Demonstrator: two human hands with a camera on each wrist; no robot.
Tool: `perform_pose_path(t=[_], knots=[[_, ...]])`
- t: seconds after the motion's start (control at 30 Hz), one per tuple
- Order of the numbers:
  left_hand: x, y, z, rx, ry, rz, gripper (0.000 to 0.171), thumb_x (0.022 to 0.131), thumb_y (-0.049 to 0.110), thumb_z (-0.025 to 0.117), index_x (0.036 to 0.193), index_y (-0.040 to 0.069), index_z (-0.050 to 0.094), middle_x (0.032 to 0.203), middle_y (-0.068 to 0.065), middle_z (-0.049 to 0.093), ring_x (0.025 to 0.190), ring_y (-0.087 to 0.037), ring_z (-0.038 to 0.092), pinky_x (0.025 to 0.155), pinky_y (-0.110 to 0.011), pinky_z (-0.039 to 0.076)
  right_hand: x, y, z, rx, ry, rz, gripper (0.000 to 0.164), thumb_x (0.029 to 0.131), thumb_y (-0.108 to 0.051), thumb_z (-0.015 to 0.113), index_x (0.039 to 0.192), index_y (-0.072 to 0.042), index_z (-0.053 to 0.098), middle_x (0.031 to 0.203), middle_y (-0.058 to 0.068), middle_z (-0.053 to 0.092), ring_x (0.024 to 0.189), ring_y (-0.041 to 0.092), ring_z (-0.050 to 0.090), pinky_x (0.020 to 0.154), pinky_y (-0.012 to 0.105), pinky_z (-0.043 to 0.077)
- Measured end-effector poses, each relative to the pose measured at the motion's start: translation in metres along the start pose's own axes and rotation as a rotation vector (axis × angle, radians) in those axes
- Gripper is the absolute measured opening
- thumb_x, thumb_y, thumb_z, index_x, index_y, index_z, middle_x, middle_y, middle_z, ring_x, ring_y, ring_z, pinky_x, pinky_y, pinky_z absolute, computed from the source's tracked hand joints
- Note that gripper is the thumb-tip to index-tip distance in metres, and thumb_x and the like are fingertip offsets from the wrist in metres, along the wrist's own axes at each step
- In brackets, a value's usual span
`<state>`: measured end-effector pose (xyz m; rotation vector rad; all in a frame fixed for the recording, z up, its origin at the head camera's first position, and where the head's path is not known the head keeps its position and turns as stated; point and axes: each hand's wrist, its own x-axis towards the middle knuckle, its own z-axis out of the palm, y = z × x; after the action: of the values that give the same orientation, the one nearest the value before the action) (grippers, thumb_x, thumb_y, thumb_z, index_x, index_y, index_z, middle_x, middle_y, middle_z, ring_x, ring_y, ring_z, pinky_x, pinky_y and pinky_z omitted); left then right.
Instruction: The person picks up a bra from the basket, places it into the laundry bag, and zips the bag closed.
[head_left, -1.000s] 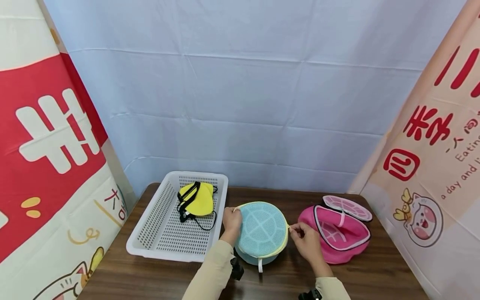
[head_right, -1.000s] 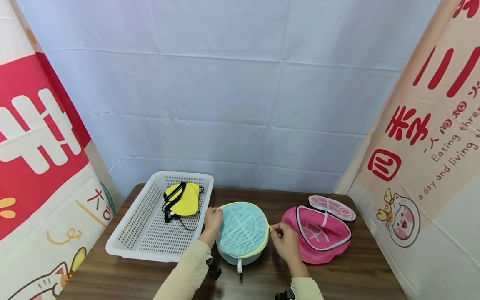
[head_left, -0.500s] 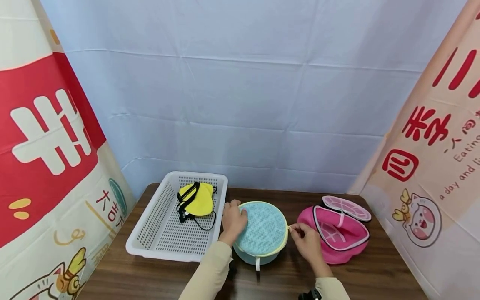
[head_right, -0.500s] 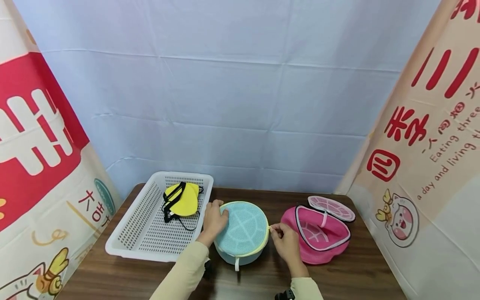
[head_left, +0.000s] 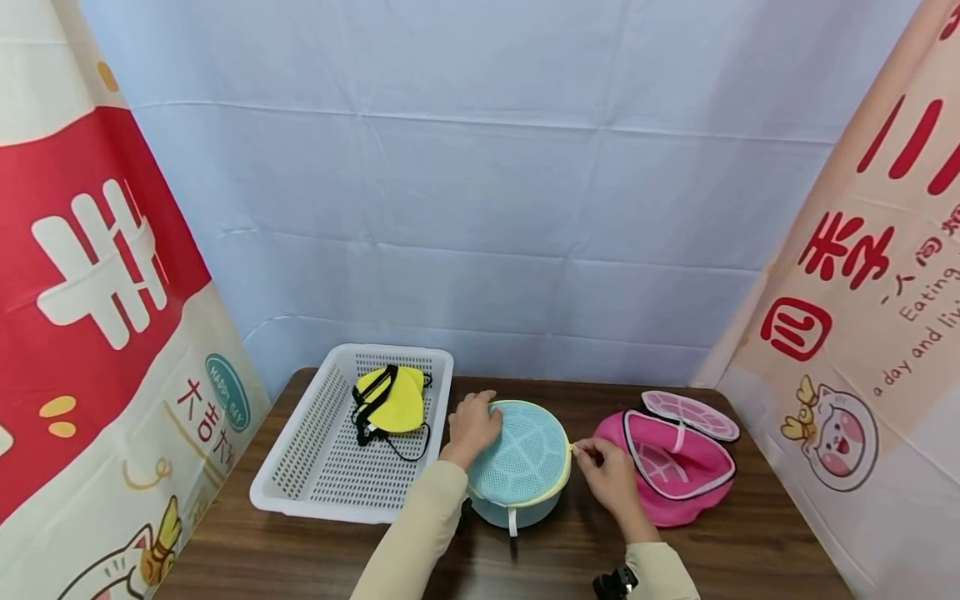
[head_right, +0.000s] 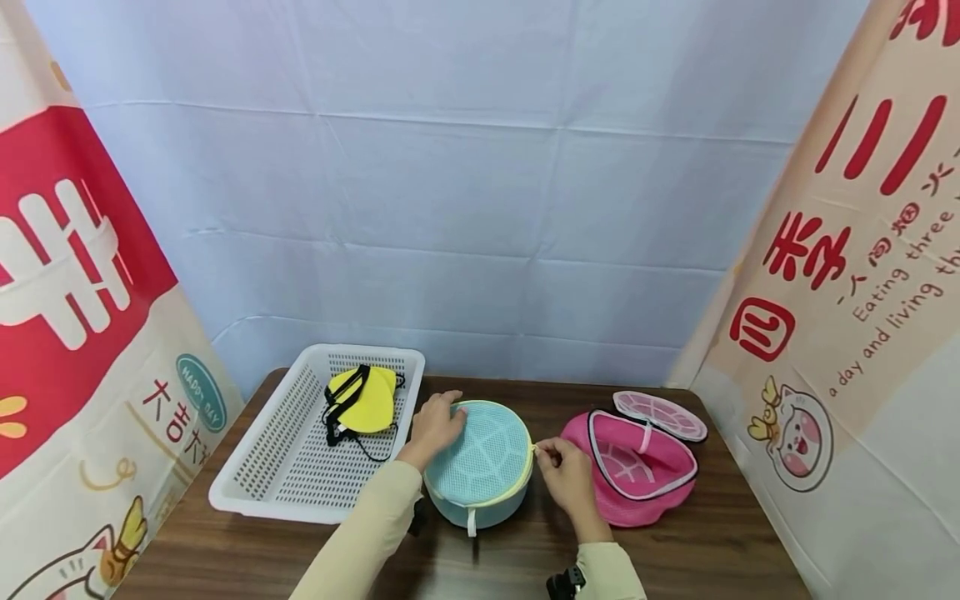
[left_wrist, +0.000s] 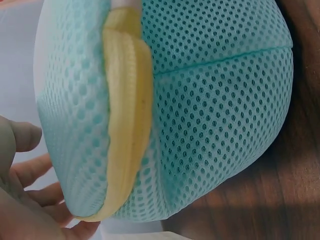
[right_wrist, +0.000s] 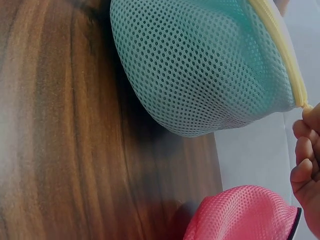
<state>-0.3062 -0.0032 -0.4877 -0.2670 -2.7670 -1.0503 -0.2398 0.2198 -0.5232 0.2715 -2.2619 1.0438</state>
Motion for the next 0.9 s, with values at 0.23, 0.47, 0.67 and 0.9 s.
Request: perform_pose_path(t=[0.23, 0.47, 0.67, 0.9], knots=[[0.0027, -0.0041, 0.0028, -0.062, 0.019, 0.007, 0.031, 0.093, 0.020, 0.056, 0.121, 0.007, 0.061, 0.109, -0.013, 0.061, 0.098, -0.030, 0.057, 0.080, -0.048, 0.044, 0.0038, -0.0027, 0.0012, 0.003, -0.033, 0.040, 0.010, 0.074, 0.006, 0.073, 0.076, -0.003, 0.068, 0.064, -0.006, 0.054, 0.058, 0.007, 0.046, 0.050, 0.025, 0.040], [0.0029, -0.0016, -0.0002, -0.107, 0.024, 0.013, 0.026, 0.092, 0.021, 0.058, 0.113, 0.008, 0.065, 0.100, -0.010, 0.058, 0.085, -0.025, 0.055, 0.072, -0.040, 0.046, 0.0046, -0.0031, 0.0019, 0.008, -0.022, 0.016, 0.011, 0.073, 0.007, 0.072, 0.075, -0.003, 0.068, 0.063, -0.008, 0.053, 0.057, 0.005, 0.045, 0.049, 0.024, 0.039], [0.0049, 0.0023, 0.0002, -0.079, -0.007, 0.022, 0.015, 0.090, 0.026, 0.060, 0.098, 0.017, 0.069, 0.094, -0.006, 0.055, 0.078, -0.020, 0.051, 0.067, -0.036, 0.044, 0.0045, -0.0039, 0.0019, 0.016, -0.022, 0.015, 0.011, 0.072, 0.008, 0.072, 0.074, -0.003, 0.068, 0.062, -0.008, 0.053, 0.056, 0.005, 0.045, 0.048, 0.024, 0.039], [0.0041, 0.0023, 0.0019, -0.146, 0.008, 0.018, 0.005, 0.089, 0.020, 0.059, 0.087, 0.019, 0.064, 0.086, -0.001, 0.052, 0.072, -0.018, 0.047, 0.062, -0.035, 0.041, 0.0045, -0.0069, -0.0001, 0.014, -0.020, -0.011, 0.011, 0.073, 0.007, 0.072, 0.075, -0.002, 0.068, 0.063, -0.007, 0.054, 0.056, 0.004, 0.045, 0.048, 0.024, 0.039]])
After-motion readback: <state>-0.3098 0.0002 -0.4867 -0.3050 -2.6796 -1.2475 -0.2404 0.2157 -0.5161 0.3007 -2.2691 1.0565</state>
